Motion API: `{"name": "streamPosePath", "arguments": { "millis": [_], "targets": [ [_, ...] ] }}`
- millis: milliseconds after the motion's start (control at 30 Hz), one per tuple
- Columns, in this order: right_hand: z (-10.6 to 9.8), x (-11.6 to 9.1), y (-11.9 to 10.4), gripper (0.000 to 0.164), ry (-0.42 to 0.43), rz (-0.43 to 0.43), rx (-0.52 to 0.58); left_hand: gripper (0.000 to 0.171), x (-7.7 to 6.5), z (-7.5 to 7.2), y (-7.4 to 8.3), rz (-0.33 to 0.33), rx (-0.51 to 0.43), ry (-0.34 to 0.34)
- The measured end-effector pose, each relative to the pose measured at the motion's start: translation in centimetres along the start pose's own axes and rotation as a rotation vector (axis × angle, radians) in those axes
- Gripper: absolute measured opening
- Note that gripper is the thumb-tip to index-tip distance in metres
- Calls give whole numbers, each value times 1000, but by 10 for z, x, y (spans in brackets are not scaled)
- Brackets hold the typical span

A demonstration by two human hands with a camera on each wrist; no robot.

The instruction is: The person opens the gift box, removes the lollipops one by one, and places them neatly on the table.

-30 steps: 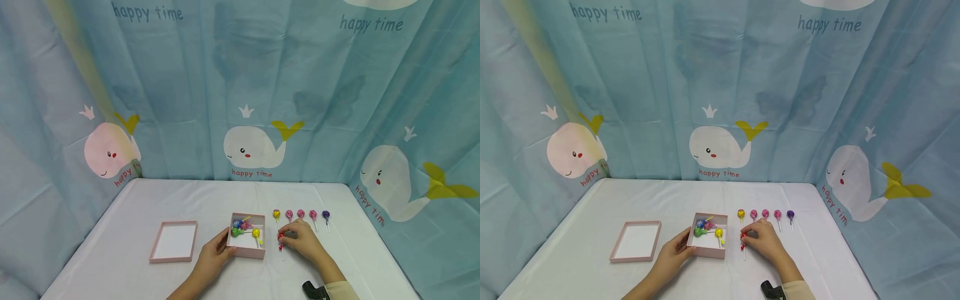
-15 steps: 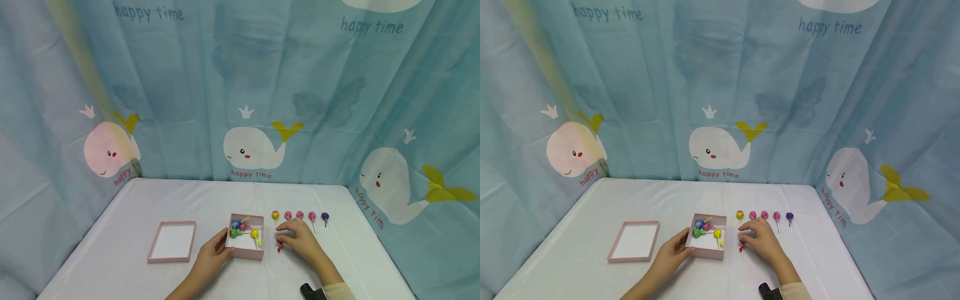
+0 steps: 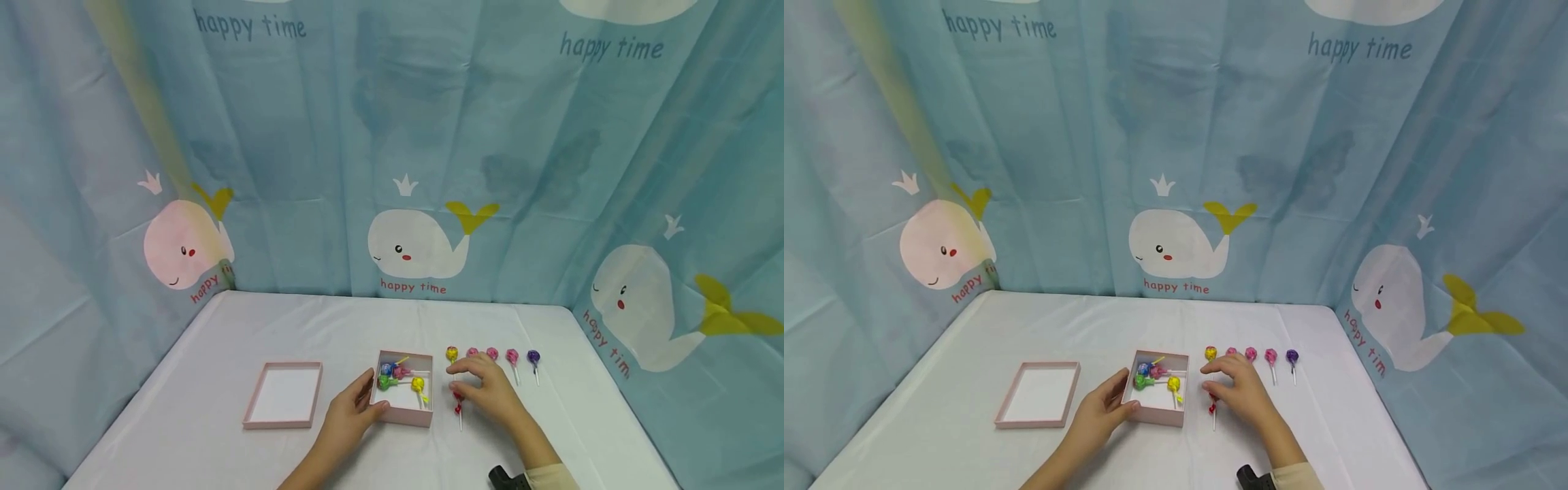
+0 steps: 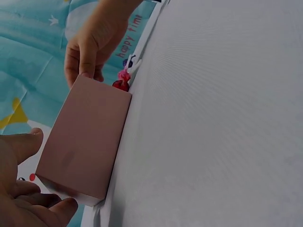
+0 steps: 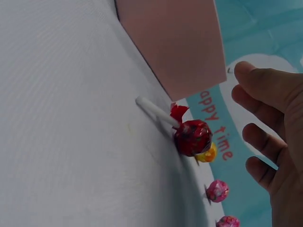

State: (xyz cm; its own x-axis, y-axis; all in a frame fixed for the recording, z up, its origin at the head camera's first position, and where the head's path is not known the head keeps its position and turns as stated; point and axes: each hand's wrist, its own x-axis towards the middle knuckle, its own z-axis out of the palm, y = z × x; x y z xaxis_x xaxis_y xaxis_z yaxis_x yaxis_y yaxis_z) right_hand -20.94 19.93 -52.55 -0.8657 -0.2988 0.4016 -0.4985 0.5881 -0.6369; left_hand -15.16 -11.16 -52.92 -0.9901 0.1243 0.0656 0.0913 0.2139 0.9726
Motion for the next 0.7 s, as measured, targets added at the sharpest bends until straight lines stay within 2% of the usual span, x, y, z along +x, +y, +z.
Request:
{"name": "streamPosePath", "arguments": {
  "millis": [100, 300, 467, 700],
  "targets": [
    [-1, 4, -3, 25, -25, 16, 18, 79, 0, 1, 0, -2, 3, 7],
    [-2, 15, -7, 22, -52, -30, 12, 77, 0, 4, -4, 6, 35, 18],
    [-4, 30, -23, 22, -84, -32, 7, 74, -1, 5, -5, 12, 53, 21],
    [-5, 52, -44, 24, -144, -111, 3, 72, -2, 5, -5, 13, 45, 28]
  ]
}}
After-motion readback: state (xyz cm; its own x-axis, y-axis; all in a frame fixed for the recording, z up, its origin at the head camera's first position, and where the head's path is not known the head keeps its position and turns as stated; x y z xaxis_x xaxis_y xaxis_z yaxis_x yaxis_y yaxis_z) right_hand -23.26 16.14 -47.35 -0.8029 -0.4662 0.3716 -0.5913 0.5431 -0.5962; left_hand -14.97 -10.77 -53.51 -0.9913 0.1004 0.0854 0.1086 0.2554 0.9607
